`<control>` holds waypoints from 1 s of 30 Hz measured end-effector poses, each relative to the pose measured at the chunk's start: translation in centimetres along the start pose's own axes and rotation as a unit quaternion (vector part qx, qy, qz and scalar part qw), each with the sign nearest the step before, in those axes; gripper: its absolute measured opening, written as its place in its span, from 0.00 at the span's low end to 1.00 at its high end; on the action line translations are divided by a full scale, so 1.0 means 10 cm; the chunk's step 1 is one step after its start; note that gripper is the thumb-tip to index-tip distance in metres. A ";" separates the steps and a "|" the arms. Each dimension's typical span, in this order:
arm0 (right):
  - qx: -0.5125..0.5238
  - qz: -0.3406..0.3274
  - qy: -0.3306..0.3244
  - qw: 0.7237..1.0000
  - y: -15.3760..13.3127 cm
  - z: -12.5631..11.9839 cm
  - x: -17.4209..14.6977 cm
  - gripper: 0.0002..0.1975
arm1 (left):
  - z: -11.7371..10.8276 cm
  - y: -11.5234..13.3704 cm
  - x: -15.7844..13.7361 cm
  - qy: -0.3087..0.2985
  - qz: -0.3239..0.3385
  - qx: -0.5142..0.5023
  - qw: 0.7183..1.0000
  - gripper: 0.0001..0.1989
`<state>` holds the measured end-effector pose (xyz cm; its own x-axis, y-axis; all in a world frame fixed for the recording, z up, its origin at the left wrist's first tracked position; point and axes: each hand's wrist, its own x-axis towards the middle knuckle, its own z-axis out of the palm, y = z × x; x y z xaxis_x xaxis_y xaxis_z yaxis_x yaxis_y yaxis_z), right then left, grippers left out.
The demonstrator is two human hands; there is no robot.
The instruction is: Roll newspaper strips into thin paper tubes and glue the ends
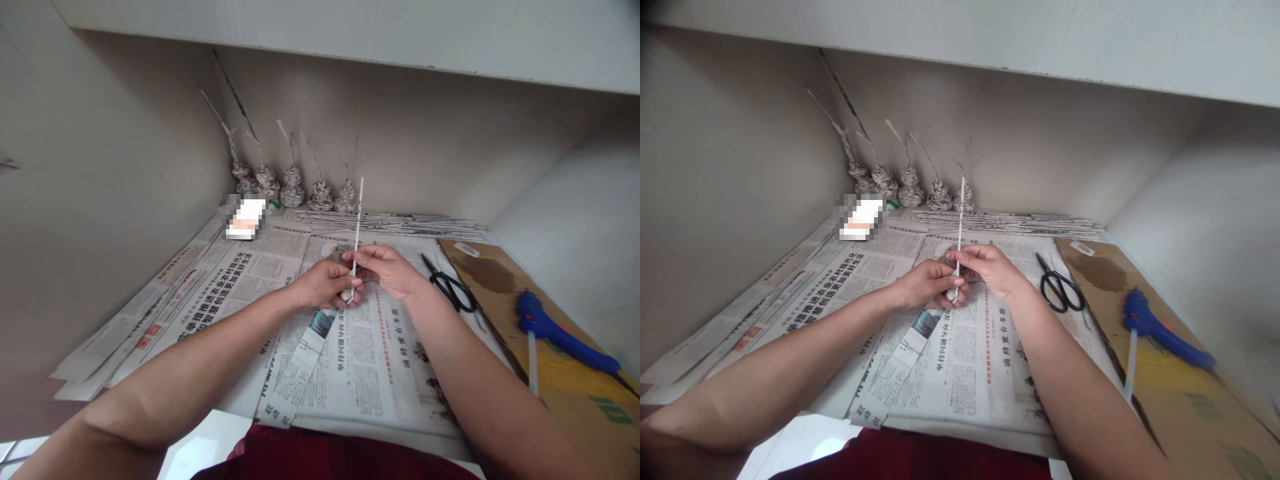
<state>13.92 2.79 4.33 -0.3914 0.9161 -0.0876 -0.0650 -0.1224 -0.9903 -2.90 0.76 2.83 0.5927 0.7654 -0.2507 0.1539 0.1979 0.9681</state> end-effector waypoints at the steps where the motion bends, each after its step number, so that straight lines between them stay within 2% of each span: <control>1: 0.000 -0.003 0.010 1.000 0.00 0.01 0.00 0.15 | 0.00 0.00 0.00 -0.002 0.000 -0.003 1.000 0.17; 5: 0.022 -0.038 0.074 0.996 -0.02 0.03 0.00 0.14 | 0.01 -0.01 0.02 -0.018 0.024 -0.023 0.999 0.17; 6: 0.023 -0.037 0.067 0.997 -0.02 0.03 0.00 0.14 | 0.01 -0.01 0.02 -0.021 0.030 -0.026 0.999 0.18; 10: -0.007 0.002 -0.031 1.000 0.00 -0.01 -0.01 0.16 | -0.01 -0.02 0.02 -0.021 0.029 -0.029 0.999 0.19; 15: -0.002 -0.016 0.028 0.999 0.04 0.01 0.00 0.14 | 0.00 -0.03 0.02 -0.030 0.030 -0.037 0.998 0.20; 21: 0.000 0.017 -0.072 0.997 0.02 -0.04 -0.02 0.16 | -0.04 -0.01 0.01 -0.066 0.052 -0.046 0.995 0.22; 26: 0.016 -0.023 0.006 1.000 0.07 -0.05 0.02 0.13 | -0.03 -0.02 0.01 -0.067 0.056 -0.021 0.996 0.24; 30: 0.010 -0.050 0.034 0.998 0.08 0.01 0.04 0.16 | -0.02 -0.01 0.01 -0.062 0.067 0.000 0.996 0.24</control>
<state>13.63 3.03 3.50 -0.3182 0.9480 0.0033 -0.1192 -0.0366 -0.9922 -3.02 0.89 2.73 0.7004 0.7042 -0.1165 0.0666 0.0981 0.9929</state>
